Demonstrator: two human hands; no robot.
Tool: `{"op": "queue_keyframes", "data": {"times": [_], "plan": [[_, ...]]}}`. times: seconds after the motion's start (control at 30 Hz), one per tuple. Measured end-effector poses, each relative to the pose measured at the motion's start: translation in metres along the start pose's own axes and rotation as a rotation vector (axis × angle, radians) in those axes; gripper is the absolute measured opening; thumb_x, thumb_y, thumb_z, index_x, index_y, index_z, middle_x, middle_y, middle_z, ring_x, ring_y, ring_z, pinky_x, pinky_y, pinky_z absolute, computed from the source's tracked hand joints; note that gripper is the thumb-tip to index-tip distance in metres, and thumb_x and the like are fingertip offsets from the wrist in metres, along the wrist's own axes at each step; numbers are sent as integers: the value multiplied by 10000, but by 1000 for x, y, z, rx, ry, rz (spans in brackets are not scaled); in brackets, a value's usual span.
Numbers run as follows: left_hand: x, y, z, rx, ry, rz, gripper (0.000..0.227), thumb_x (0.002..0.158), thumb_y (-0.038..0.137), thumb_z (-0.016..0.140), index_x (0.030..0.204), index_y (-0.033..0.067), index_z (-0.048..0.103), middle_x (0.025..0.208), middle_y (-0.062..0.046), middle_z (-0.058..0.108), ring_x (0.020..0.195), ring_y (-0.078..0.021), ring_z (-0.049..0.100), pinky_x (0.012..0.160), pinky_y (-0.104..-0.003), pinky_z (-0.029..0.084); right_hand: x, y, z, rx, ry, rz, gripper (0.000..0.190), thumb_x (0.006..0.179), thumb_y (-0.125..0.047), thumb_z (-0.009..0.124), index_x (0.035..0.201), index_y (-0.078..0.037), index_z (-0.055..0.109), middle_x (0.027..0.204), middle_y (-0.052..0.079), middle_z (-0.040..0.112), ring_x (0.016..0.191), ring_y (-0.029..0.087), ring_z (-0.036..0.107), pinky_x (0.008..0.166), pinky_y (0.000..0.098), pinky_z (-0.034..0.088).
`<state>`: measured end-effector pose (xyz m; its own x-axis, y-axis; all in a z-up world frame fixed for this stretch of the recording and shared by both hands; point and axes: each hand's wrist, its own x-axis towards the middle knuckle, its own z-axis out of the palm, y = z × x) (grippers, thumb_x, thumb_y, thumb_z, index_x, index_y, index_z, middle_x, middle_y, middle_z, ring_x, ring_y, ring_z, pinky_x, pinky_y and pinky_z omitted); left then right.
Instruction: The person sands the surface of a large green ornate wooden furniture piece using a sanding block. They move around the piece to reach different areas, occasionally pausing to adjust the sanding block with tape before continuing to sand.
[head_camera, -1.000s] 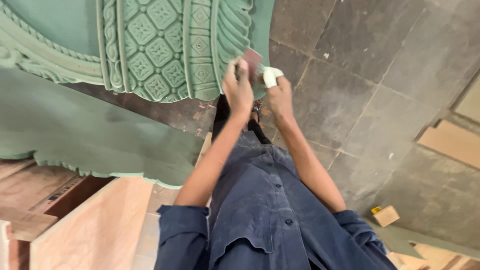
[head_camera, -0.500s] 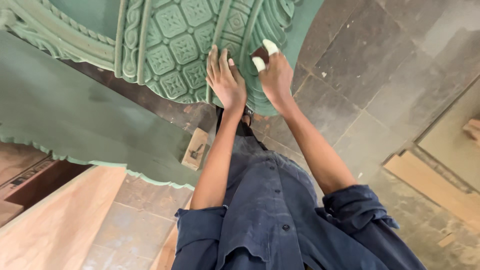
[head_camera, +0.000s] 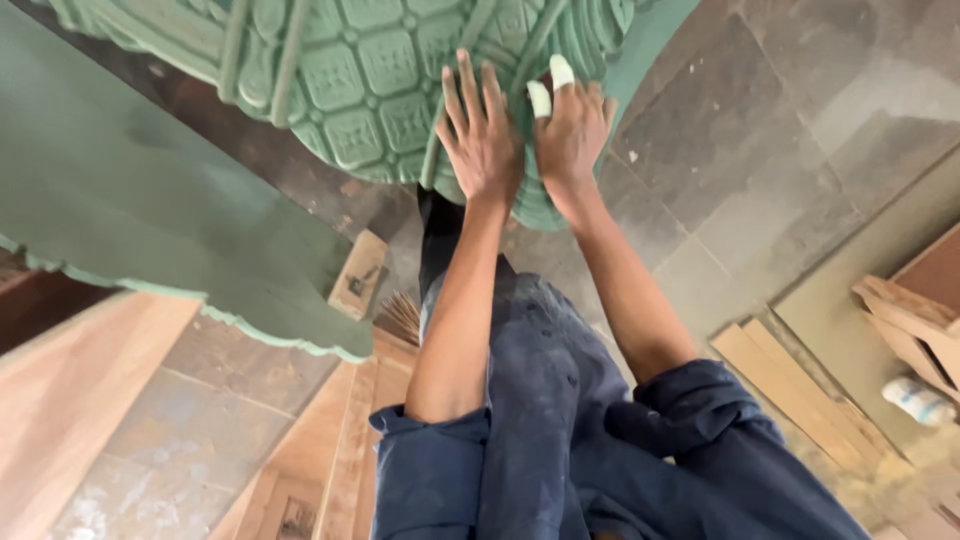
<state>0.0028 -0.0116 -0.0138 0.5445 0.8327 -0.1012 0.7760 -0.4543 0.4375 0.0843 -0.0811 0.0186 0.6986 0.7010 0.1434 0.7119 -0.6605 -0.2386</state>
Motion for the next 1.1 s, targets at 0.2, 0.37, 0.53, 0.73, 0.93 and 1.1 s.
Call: {"op": "queue_keyframes", "data": {"times": [0.2,0.37,0.53,0.73,0.93,1.1], "plan": [[15,2,-13,13,-55,-13,536,1065,227,446,1579,109,349,1706,-98,141,1575,-320,176,1185,-511,294,13,-4,5,92,124,-119,324,1019,-232,708,1292,-62,672,949,30,759,893,277,611,848,442,384],[-7,7,-3,40,-118,-43,561,1055,181,475,1597,120,344,1729,-87,108,1596,-312,159,1202,-505,295,-15,15,5,61,63,-48,313,1008,-232,716,1277,-75,692,883,73,721,904,292,615,866,436,389],[15,1,-5,103,-189,-59,638,968,148,495,1587,139,339,1714,-86,134,1577,-308,170,1192,-504,296,20,10,12,36,184,-122,267,1038,-235,702,1268,-101,676,948,69,748,948,308,617,875,431,377],[6,3,-3,25,-58,-39,478,1104,240,460,1560,139,356,1712,-84,154,1579,-326,181,1178,-541,311,18,19,8,95,90,-11,364,999,-277,739,1280,-55,678,884,76,739,860,316,603,845,458,394],[8,2,2,89,-138,-27,587,1050,212,463,1608,120,305,1715,-107,82,1582,-345,153,1172,-533,312,25,21,10,43,201,-210,330,1073,-222,713,1351,-59,641,951,76,731,994,338,612,892,451,398],[14,5,-3,66,-77,-15,647,1019,170,530,1612,129,274,1726,-101,38,1591,-334,124,1189,-538,308,22,25,7,66,92,-71,298,973,-223,710,1211,-43,710,911,116,760,896,365,623,887,559,405]]}}
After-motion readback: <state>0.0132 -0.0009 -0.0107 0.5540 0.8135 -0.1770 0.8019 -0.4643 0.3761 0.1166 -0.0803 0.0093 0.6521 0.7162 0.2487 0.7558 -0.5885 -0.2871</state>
